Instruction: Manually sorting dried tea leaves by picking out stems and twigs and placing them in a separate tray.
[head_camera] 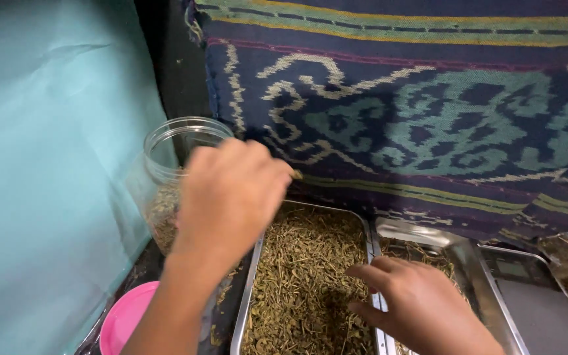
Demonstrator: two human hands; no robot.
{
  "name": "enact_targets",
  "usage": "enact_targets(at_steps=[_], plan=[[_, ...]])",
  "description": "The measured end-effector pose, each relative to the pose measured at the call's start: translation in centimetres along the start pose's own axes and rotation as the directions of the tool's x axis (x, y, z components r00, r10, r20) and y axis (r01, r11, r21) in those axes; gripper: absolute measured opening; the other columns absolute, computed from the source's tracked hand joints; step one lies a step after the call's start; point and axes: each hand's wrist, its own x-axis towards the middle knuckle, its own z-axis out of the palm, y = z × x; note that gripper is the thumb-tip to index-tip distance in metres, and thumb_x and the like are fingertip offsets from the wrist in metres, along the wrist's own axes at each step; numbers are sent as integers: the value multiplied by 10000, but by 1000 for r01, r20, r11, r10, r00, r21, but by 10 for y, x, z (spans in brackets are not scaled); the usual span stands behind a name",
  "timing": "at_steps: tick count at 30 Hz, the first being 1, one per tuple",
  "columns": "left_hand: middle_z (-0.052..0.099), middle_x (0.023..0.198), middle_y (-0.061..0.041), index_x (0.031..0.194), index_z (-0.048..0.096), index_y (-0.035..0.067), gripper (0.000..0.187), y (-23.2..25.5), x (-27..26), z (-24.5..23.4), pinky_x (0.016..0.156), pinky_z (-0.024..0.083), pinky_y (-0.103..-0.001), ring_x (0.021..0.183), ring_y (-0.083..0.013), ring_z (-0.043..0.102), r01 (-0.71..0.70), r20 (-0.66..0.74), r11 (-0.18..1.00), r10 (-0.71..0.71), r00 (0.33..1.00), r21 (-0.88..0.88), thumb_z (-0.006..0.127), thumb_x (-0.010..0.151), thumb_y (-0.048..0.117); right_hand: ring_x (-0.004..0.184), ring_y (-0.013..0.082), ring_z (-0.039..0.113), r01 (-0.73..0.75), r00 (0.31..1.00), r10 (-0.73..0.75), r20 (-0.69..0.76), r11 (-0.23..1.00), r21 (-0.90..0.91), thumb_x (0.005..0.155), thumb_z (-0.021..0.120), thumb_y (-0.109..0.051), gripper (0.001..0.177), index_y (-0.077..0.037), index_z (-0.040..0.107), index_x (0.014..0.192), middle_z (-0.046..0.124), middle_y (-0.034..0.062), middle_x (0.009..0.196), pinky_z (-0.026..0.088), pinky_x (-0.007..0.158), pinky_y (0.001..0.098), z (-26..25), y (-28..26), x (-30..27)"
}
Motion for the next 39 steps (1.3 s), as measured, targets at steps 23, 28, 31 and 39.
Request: enact_targets(at_steps=[23, 28, 31, 39], plan=[[702, 1055, 0, 1221, 708, 173, 333, 15, -5, 7, 894, 467, -405, 976, -204, 602, 140, 624, 897, 173, 762, -420, 719, 891, 212, 865, 311, 706, 196, 981, -196, 13, 971, -135, 931, 601, -267, 452, -281, 560, 1382, 713, 96, 980, 558, 712, 481, 68, -18, 22], [683, 1147, -49, 1247, 694, 146, 304, 29, -1, 11, 971, 460, -448, 1062, -245, 589, 256, 837, 903, 173, 519, -345, 629, 951, 163, 767, 288, 696, 181, 983, -182, 3, 978, -105, 922, 673, -402, 151, -295, 735, 1008, 675, 2, 866, 495, 701, 457, 70, -9, 22], [651, 1002, -63, 1009, 742, 102, 150, 32, -3, 13, 887, 445, -449, 963, -253, 547, 206, 830, 918, 188, 525, -338, 604, 963, 138, 793, 238, 677, 181, 982, -183, -36, 982, -56, 887, 726, -392, 121, -286, 751, 939, 670, -25, 839, 517, 695, 439, 57, -8, 18], [603, 1244, -139, 673, 783, 55, 180, 31, -4, 22, 1088, 344, -539, 1171, -333, 478, 112, 722, 923, 209, 660, -369, 710, 836, 47, 962, 232, 657, 157, 942, -161, -296, 987, -35, 827, 770, -428, 143, -321, 842, 889, 705, -15, 1063, 497, 870, 477, -2, 4, 1]])
